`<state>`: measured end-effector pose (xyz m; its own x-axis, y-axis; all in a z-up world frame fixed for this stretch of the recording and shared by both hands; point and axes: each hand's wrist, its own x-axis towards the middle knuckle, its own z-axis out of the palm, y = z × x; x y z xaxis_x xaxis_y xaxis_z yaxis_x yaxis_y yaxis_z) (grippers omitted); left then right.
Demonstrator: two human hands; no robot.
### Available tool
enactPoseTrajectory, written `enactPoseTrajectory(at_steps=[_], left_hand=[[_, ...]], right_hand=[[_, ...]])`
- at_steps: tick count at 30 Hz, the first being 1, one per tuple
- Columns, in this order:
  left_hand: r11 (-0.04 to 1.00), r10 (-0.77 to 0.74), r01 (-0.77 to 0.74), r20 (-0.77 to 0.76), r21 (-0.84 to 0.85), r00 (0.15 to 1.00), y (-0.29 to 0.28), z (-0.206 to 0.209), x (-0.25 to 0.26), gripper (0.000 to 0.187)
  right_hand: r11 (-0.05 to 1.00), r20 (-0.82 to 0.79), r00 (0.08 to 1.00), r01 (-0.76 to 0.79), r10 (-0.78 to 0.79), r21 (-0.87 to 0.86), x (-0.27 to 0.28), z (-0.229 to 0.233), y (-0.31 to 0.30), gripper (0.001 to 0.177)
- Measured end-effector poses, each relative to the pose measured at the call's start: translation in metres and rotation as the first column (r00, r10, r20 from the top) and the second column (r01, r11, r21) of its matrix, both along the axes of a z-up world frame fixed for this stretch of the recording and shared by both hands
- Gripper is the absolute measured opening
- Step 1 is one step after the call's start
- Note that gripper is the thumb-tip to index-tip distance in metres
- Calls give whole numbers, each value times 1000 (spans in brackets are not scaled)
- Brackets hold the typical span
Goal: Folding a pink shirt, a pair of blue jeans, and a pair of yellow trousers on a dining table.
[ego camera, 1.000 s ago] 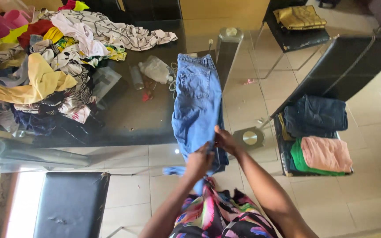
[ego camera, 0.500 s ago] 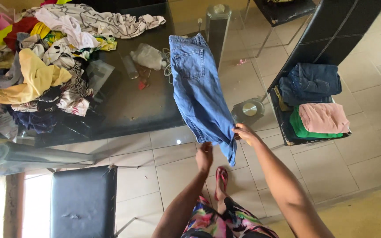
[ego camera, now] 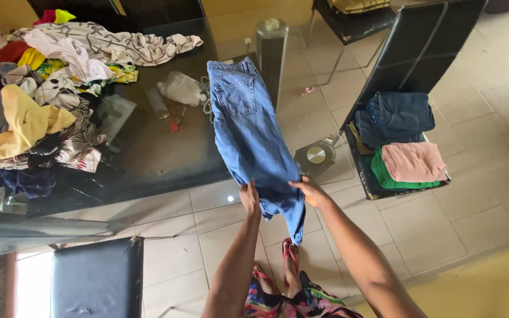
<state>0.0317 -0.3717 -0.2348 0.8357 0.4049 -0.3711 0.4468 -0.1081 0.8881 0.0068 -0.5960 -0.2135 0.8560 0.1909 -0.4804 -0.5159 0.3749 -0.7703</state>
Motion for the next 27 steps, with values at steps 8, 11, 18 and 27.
enactPoseTrajectory(at_steps=[8, 11, 18, 27], left_hand=[[929, 76, -4, 180, -370, 981, 34, 9, -25, 41], [997, -23, 31, 113, -64, 993, 37, 37, -39, 53], [840, -176, 270, -235, 470, 956, 42, 54, -52, 62], [934, -12, -70, 225, 351, 974, 64, 29, 11, 49]], right_hand=[[893, -80, 981, -195, 178, -405, -4, -52, -14, 17], [903, -91, 985, -173, 149, -392, -7, -53, -13, 15], [450, 177, 900, -24, 399, -893, -5, -39, -3, 31], [491, 71, 908, -156, 412, -857, 75, -52, -28, 37]])
